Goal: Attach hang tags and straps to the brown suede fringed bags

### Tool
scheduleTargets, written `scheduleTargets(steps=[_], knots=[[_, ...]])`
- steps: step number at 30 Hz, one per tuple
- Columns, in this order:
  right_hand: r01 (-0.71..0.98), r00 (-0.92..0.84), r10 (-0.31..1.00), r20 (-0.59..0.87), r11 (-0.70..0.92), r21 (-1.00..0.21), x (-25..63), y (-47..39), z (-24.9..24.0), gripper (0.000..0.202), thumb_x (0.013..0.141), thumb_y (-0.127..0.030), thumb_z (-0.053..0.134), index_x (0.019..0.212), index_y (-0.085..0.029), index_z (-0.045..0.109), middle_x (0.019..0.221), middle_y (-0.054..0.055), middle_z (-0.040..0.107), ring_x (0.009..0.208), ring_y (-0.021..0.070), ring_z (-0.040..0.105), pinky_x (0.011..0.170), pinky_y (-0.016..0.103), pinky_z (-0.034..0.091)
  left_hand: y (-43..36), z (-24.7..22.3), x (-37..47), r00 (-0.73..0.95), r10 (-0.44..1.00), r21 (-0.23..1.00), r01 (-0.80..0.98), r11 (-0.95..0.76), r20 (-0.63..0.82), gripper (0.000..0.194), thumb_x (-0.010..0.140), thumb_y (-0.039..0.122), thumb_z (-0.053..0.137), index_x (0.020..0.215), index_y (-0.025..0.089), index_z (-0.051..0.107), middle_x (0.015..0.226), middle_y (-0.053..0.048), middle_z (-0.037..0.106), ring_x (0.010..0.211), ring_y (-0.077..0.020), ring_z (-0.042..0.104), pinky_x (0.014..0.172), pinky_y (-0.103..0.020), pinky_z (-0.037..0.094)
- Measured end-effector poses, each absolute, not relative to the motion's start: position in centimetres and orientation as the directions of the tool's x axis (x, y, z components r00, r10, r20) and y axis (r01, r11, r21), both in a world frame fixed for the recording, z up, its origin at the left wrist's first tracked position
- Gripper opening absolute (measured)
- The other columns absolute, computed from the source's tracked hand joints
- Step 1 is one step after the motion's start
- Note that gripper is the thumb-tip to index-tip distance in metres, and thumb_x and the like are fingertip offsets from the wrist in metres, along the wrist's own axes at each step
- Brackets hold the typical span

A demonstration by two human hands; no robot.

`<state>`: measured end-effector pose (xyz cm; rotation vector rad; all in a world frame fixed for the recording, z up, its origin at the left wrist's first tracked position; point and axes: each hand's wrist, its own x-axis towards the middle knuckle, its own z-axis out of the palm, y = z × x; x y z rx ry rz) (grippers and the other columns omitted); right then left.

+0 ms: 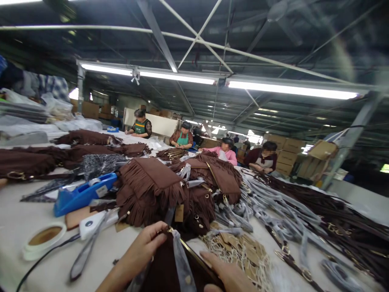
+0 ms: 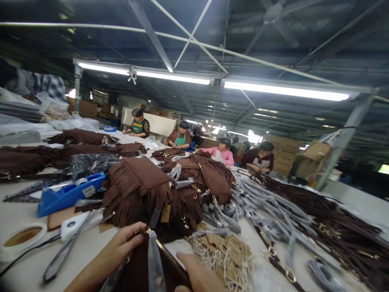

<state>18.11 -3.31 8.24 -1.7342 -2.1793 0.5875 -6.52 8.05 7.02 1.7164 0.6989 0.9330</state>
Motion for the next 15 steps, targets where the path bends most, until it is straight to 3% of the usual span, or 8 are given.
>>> scheduleTargets(steps=[2, 3, 5, 7, 9, 12, 15], knots=[[0.855, -0.277, 0.956, 0.096, 0.291, -0.428, 17.0, -2.2, 8.9, 0.083, 0.074, -0.017, 0.059, 0.153, -0.02, 0.032, 0.142, 0.014, 0.056, 0.121, 0.0286, 0.06, 0.099, 0.037, 0.05, 7.5, 6.9, -5.6, 0.552, 0.787, 0.947, -0.014, -0.32, 0.274, 0.022, 0.084, 0.036, 0.058, 0.084, 0.019, 0.073, 0.083, -0.002, 0.071, 0.083, -0.0224, 0.062, 0.076, -0.027, 0.047], [0.842, -0.331, 0.928, 0.172, 0.373, -0.391, 16.4, -1.6, 9.4, 0.084, 0.075, -0.012, 0.057, 0.154, -0.019, 0.029, 0.149, 0.015, 0.049, 0.128, 0.0272, 0.054, 0.103, 0.037, 0.047, 7.2, 7.0, -5.2, 0.576, 0.768, 0.946, -0.03, -0.324, 0.281, 0.022, 0.084, 0.036, 0.058, 0.086, 0.019, 0.073, 0.085, -0.002, 0.071, 0.085, -0.0228, 0.062, 0.079, -0.028, 0.047], [0.774, -0.472, 0.823, 0.315, 0.558, -0.298, 15.0, -0.4, 10.9, 0.065, 0.083, -0.008, 0.05, 0.147, -0.019, 0.044, 0.153, 0.013, 0.044, 0.134, 0.0232, 0.048, 0.107, 0.034, 0.043, 6.5, 7.7, -4.7, 0.62, 0.728, 0.945, -0.067, -0.321, 0.292, 0.023, 0.086, 0.037, 0.058, 0.093, 0.021, 0.074, 0.089, -0.002, 0.072, 0.091, -0.0239, 0.062, 0.086, -0.03, 0.046], [0.678, -0.549, 0.713, 0.436, 0.685, -0.267, 13.8, 0.4, 12.5, 0.037, 0.093, -0.012, 0.046, 0.124, -0.019, 0.065, 0.141, 0.011, 0.058, 0.125, 0.0189, 0.057, 0.104, 0.031, 0.045, 6.2, 8.6, -4.7, 0.645, 0.697, 0.942, -0.113, -0.316, 0.312, 0.026, 0.087, 0.038, 0.058, 0.101, 0.023, 0.074, 0.091, -0.002, 0.072, 0.095, -0.0248, 0.062, 0.094, -0.033, 0.044], [0.603, -0.524, 0.674, 0.521, 0.726, -0.331, 13.3, 0.8, 13.4, 0.023, 0.098, -0.023, 0.049, 0.101, -0.02, 0.071, 0.12, 0.006, 0.072, 0.109, 0.0158, 0.065, 0.1, 0.028, 0.047, 6.4, 9.2, -5.0, 0.642, 0.694, 0.934, -0.108, -0.341, 0.327, 0.028, 0.088, 0.038, 0.057, 0.103, 0.023, 0.074, 0.091, -0.003, 0.072, 0.096, -0.025, 0.062, 0.095, -0.034, 0.043], [0.607, -0.478, 0.711, 0.516, 0.692, -0.392, 14.1, 0.8, 12.2, 0.03, 0.1, -0.039, 0.048, 0.086, -0.023, 0.07, 0.117, 0.003, 0.074, 0.121, 0.0178, 0.059, 0.106, 0.032, 0.044, 7.3, 8.9, -6.1, 0.594, 0.73, 0.908, -0.003, -0.418, 0.338, 0.025, 0.088, 0.038, 0.055, 0.094, 0.022, 0.074, 0.088, -0.002, 0.071, 0.089, -0.0236, 0.061, 0.084, -0.029, 0.045], [0.644, -0.581, 0.624, 0.523, 0.745, -0.174, 16.1, 0.7, 8.4, 0.037, 0.1, -0.047, 0.047, 0.081, -0.026, 0.072, 0.127, 0.0, 0.07, 0.139, 0.0258, 0.043, 0.111, 0.041, 0.039, 8.1, 7.6, -6.6, 0.563, 0.761, 0.898, 0.074, -0.433, 0.321, 0.025, 0.089, 0.039, 0.054, 0.086, 0.022, 0.07, 0.083, -0.001, 0.067, 0.084, -0.0219, 0.06, 0.077, -0.026, 0.043]])
